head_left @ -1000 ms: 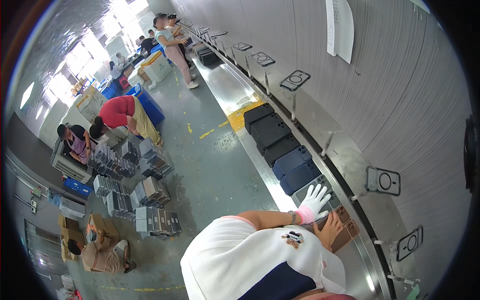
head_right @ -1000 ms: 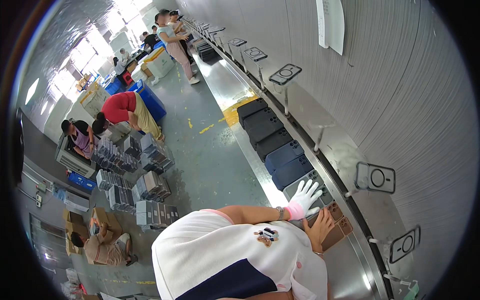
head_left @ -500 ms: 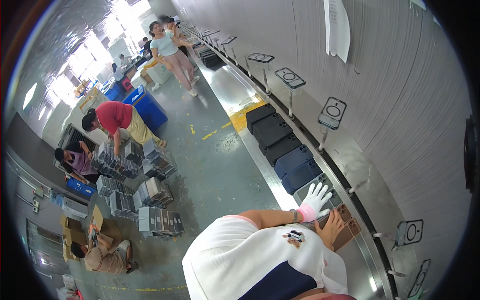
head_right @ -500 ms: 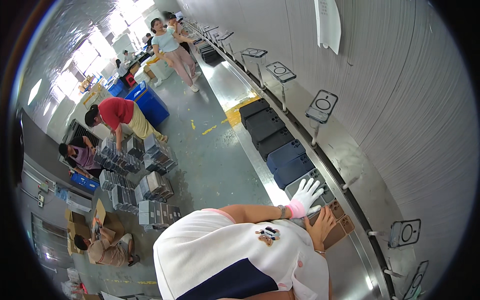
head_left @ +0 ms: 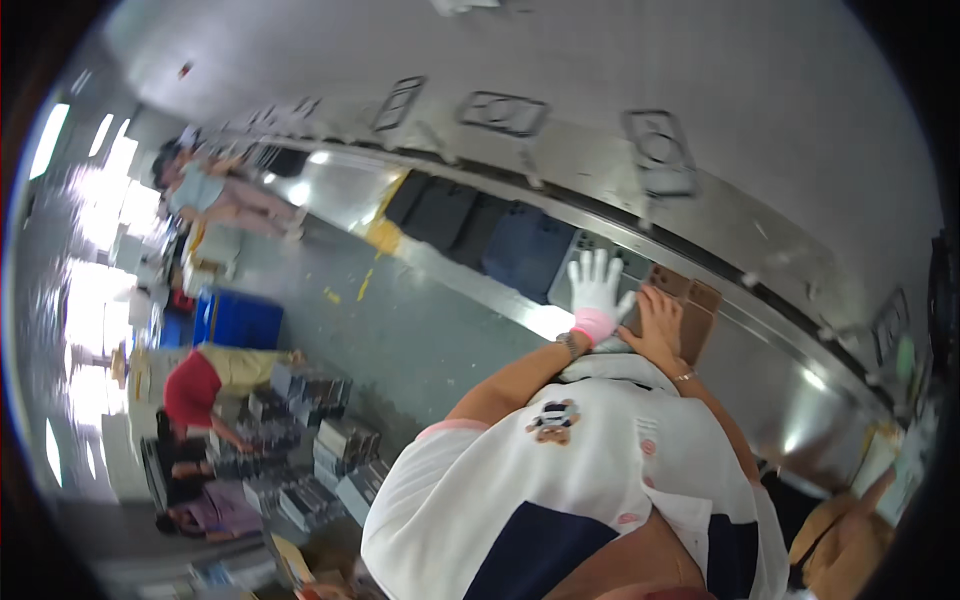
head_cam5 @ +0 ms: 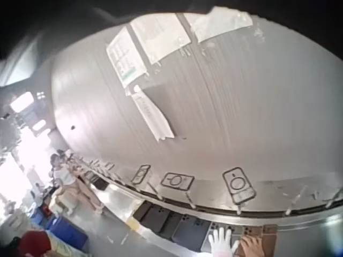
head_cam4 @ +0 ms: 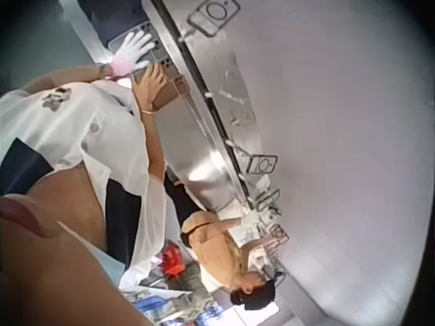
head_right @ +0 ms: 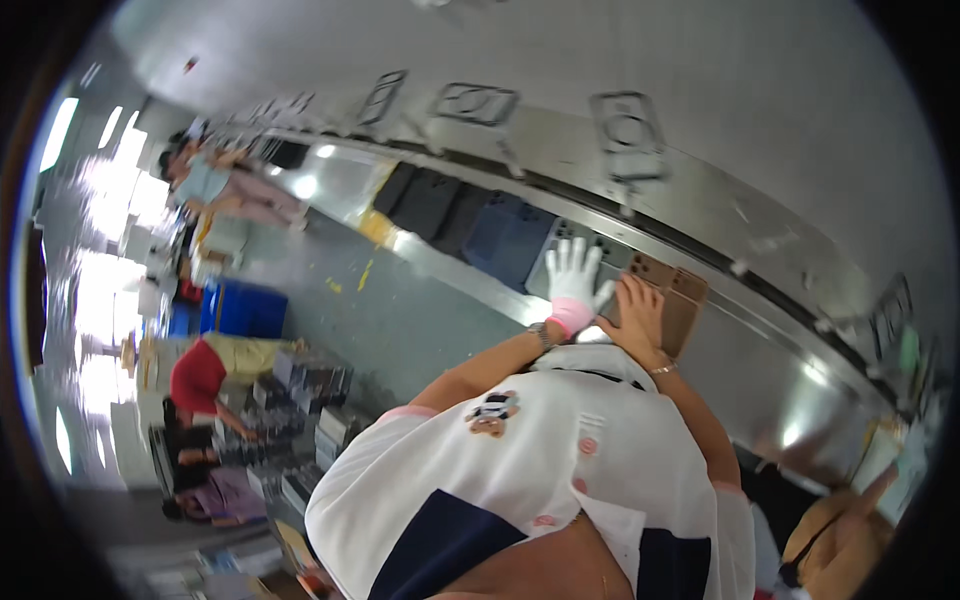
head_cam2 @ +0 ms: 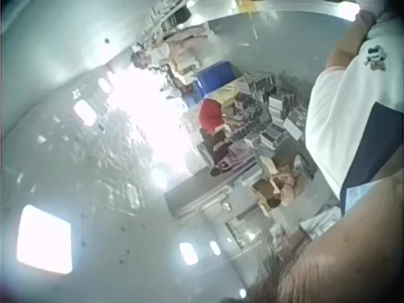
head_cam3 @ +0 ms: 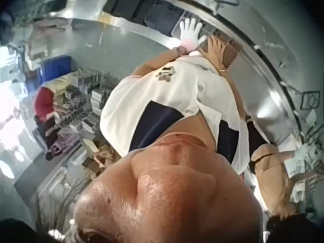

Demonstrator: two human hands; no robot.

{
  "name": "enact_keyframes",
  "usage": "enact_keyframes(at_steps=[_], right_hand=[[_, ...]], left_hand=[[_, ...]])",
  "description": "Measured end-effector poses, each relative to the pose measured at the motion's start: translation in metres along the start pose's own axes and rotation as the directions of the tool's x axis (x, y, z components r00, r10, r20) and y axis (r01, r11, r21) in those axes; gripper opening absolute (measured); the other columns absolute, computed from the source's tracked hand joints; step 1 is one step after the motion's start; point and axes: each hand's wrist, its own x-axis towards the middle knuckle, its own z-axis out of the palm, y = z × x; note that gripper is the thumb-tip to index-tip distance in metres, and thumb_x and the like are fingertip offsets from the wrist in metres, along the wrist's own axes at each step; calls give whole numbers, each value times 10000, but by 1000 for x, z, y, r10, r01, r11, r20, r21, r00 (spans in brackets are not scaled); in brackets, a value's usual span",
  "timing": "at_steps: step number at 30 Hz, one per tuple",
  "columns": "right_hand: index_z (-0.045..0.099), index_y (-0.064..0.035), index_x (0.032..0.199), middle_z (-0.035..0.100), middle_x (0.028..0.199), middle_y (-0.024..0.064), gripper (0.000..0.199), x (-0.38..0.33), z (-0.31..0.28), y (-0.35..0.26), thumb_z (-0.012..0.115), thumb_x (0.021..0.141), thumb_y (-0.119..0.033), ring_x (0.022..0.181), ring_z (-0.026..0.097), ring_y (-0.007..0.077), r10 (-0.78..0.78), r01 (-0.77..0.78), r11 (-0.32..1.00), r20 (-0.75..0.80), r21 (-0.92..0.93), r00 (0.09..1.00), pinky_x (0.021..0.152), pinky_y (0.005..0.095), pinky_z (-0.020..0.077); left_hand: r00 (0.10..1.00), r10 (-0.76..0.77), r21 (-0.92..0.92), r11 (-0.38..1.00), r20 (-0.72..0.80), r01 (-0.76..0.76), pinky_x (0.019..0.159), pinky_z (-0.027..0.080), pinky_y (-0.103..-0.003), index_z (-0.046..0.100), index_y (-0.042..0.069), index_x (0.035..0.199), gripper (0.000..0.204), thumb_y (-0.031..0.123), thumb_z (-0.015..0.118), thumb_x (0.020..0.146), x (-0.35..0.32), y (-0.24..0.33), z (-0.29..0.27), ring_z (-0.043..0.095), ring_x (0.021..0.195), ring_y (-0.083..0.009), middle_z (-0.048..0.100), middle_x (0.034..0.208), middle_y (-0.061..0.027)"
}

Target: The person removes phone cases from moving conveyor hangers by hand and stacks and aligns them on the metal workstation table.

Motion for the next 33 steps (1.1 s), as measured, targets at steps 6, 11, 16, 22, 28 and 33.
enact_keyframes(at_steps=[6,11,16,22,28,33], right_hand=[[466,-48,1324,427,1409,111,754,-15,8,-3,744,728,-417,1277,383,317,-10,9,999,-18,-46,1000,1038,507,276],[463,-50,1321,422,1417,99,768,-11,10,-5,754,717,-426,1276,383,323,-18,18,997,-1,-77,1000,1036,518,276],[460,-49,1319,417,1418,100,773,-7,10,-7,765,711,-416,1280,373,321,-24,23,998,-6,-60,1000,1050,514,261],[461,-47,1317,422,1405,108,781,-5,4,-8,768,707,-425,1288,364,321,-22,23,998,7,-57,1000,1061,511,248],[468,-39,1310,429,1388,116,777,-8,8,-6,764,706,-428,1290,368,326,-13,13,998,11,-63,1000,1064,511,244],[469,-36,1309,429,1387,118,775,-9,7,-7,761,708,-429,1286,371,328,-10,11,998,13,-56,1000,1064,512,242]], left_hand=[[1000,-19,-51,999,-20,18,1140,153,-578,468,80,1374,689,465,601,818,-16,5,-5,242,1379,-436,339,1460,-226],[999,-48,-37,998,-11,48,1143,158,-569,471,88,1380,694,472,612,819,-17,2,-9,258,1376,-420,351,1459,-211],[998,-49,-35,998,-33,48,1139,167,-574,482,90,1370,685,473,612,818,-15,-2,-8,272,1372,-415,365,1452,-201],[998,-36,-44,998,-56,34,1138,167,-574,491,86,1360,678,470,613,816,-14,-2,-5,274,1372,-420,363,1451,-210],[998,-26,-43,999,-48,24,1129,184,-583,492,83,1352,664,472,605,826,-16,0,-10,279,1370,-424,361,1447,-218],[999,-32,-40,999,-39,31,1139,152,-577,488,91,1364,667,476,595,831,-17,2,-12,275,1378,-408,362,1456,-210]])
